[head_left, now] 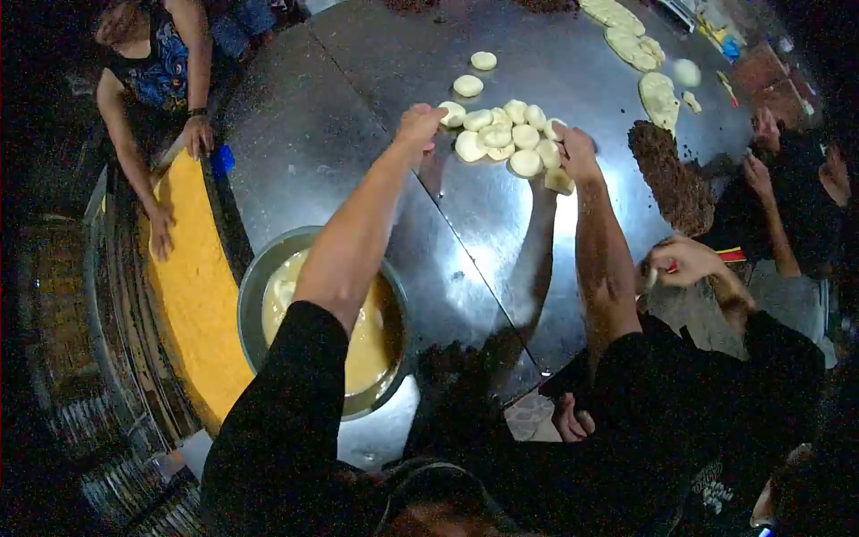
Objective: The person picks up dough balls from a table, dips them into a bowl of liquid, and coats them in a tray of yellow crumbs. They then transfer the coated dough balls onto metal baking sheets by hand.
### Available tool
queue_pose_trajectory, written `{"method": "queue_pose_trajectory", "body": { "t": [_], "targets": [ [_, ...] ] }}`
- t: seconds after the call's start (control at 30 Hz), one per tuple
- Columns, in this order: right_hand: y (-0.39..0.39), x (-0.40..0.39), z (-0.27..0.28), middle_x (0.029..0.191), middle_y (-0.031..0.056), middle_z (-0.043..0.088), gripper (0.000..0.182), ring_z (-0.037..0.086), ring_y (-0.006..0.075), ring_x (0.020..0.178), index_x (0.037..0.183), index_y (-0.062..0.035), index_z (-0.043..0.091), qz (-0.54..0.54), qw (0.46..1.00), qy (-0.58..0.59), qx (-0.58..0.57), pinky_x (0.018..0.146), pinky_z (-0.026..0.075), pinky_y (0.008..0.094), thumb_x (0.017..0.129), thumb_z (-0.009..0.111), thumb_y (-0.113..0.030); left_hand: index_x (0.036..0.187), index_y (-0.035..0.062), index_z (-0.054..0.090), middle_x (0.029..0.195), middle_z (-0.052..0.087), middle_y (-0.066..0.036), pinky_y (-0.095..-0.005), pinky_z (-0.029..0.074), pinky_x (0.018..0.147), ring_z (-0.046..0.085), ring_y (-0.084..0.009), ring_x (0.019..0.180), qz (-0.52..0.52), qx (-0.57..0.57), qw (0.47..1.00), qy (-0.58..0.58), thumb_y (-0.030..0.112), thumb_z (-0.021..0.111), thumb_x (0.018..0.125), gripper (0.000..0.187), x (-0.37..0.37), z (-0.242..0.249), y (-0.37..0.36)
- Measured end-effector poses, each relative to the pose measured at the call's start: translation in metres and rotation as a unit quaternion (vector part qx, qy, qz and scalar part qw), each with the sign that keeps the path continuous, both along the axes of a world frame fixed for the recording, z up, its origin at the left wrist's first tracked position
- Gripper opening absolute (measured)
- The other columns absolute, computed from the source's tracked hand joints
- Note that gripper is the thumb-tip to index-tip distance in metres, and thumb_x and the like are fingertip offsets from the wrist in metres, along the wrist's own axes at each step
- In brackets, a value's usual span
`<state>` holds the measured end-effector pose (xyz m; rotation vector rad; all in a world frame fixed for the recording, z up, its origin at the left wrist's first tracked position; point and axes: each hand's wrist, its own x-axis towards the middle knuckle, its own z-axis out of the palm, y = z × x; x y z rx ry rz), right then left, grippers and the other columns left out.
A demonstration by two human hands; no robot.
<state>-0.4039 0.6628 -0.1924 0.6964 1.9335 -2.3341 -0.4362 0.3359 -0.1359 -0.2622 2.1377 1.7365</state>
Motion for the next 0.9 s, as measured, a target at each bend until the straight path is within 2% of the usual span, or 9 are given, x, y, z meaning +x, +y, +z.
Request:
{"method": "queue_pose_trajectory", "body": {
  "t": [0.07, 0.2, 0.3, 0.4, 0.57, 0.63, 0.7, 0.8, 0.9],
  "targets": [
    [-0.041, 0.023, 0.048, 0.094, 0.011, 0.065, 0.037, 0.061, 0.018, 0.085, 0.105, 0.0033, 0.062, 0.023, 0.999, -0.039, -0.005, 0.075, 0.048, 0.0298, 0.085, 0.063, -0.028, 0.111, 0.0076, 0.057, 0.106, 0.057, -0.009, -0.0386, 0.051, 0.078, 0.053, -0.0218, 0.102, 0.064, 0.159, 0.984, -0.039, 0.034, 0.064, 0.081, 0.04, -0.008, -0.013, 0.02],
    [-0.045, 0.007, 0.03, 0.097, 0.0121, 0.065, 0.039, 0.061, 0.0188, 0.087, 0.106, 0.0022, 0.062, 0.057, 0.982, -0.033, 0.176, 0.079, 0.048, 0.0313, 0.083, 0.067, -0.029, 0.102, 0.0024, 0.058, 0.087, 0.06, -0.007, -0.0338, 0.053, 0.071, 0.059, -0.0223, 0.075, 0.034, 0.131, 0.989, -0.058, 0.028, 0.068, 0.079, 0.036, -0.019, -0.027, 0.037],
    [-0.054, -0.002, 0.018, 0.11, 0.012, 0.06, 0.053, 0.057, 0.0213, 0.101, 0.124, 0.0001, 0.048, 0.055, 0.978, 0.097, 0.178, 0.085, 0.047, 0.0347, 0.082, 0.068, -0.026, 0.108, 0.0032, 0.056, 0.096, 0.064, -0.016, -0.0378, 0.049, 0.081, 0.063, -0.0299, 0.088, 0.013, -0.065, 0.99, 0.128, 0.032, 0.07, 0.074, 0.047, -0.038, -0.078, 0.045],
    [-0.073, -0.01, 0.013, 0.115, 0.0121, 0.057, 0.056, 0.054, 0.0213, 0.106, 0.128, -0.002, 0.044, 0.022, 0.997, 0.06, 0.034, 0.087, 0.046, 0.0346, 0.083, 0.067, -0.026, 0.12, 0.0036, 0.047, 0.109, 0.061, -0.02, -0.0389, 0.047, 0.086, 0.061, -0.0325, 0.099, 0.01, 0.039, 0.987, 0.156, 0.034, 0.068, 0.075, 0.059, -0.014, -0.048, 0.068],
    [-0.108, 0.003, -0.004, 0.114, 0.0129, 0.057, 0.052, 0.055, 0.0221, 0.103, 0.127, -0.0031, 0.045, -0.007, 0.978, 0.129, 0.165, 0.088, 0.045, 0.0345, 0.083, 0.065, -0.023, 0.123, 0.0006, 0.039, 0.108, 0.057, -0.015, -0.0341, 0.049, 0.08, 0.058, -0.0212, 0.096, 0.013, -0.021, 0.986, 0.163, 0.029, 0.073, 0.075, 0.066, -0.007, -0.046, 0.084],
    [-0.116, 0.004, -0.008, 0.113, 0.0122, 0.058, 0.051, 0.056, 0.022, 0.101, 0.126, -0.0022, 0.046, -0.049, 0.987, 0.131, 0.078, 0.085, 0.046, 0.0337, 0.082, 0.066, -0.021, 0.123, -0.0015, 0.038, 0.107, 0.057, -0.017, -0.0345, 0.051, 0.079, 0.059, -0.022, 0.097, 0.036, -0.065, 0.986, 0.15, 0.026, 0.074, 0.075, 0.066, 0.0, -0.048, 0.092],
    [-0.112, 0.01, -0.001, 0.112, 0.0117, 0.058, 0.05, 0.057, 0.022, 0.1, 0.126, -0.0021, 0.045, -0.033, 0.993, 0.109, 0.021, 0.084, 0.048, 0.0342, 0.083, 0.065, -0.018, 0.124, -0.0029, 0.038, 0.109, 0.057, -0.017, -0.0345, 0.052, 0.079, 0.059, -0.0217, 0.098, 0.03, 0.049, 0.992, 0.112, 0.023, 0.074, 0.076, 0.065, 0.008, -0.041, 0.088],
    [-0.119, 0.04, 0.023, 0.113, 0.0116, 0.056, 0.048, 0.058, 0.0237, 0.102, 0.129, -0.0051, 0.041, 0.003, 0.961, 0.114, -0.253, 0.086, 0.05, 0.0386, 0.086, 0.06, -0.009, 0.124, -0.0021, 0.039, 0.111, 0.056, -0.016, -0.0354, 0.053, 0.079, 0.058, -0.0217, 0.097, -0.002, 0.247, 0.967, 0.057, 0.023, 0.074, 0.077, 0.063, 0.035, -0.003, 0.068],
    [-0.145, 0.079, 0.041, 0.115, 0.0124, 0.057, 0.043, 0.057, 0.026, 0.106, 0.128, -0.0046, 0.043, 0.038, 0.934, 0.165, -0.313, 0.091, 0.048, 0.04, 0.091, 0.051, -0.025, 0.124, -0.0013, 0.041, 0.11, 0.056, -0.015, -0.0346, 0.052, 0.079, 0.058, -0.0212, 0.096, -0.035, 0.249, 0.962, 0.108, 0.025, 0.074, 0.077, 0.063, 0.077, 0.061, 0.036]
  ]
}}
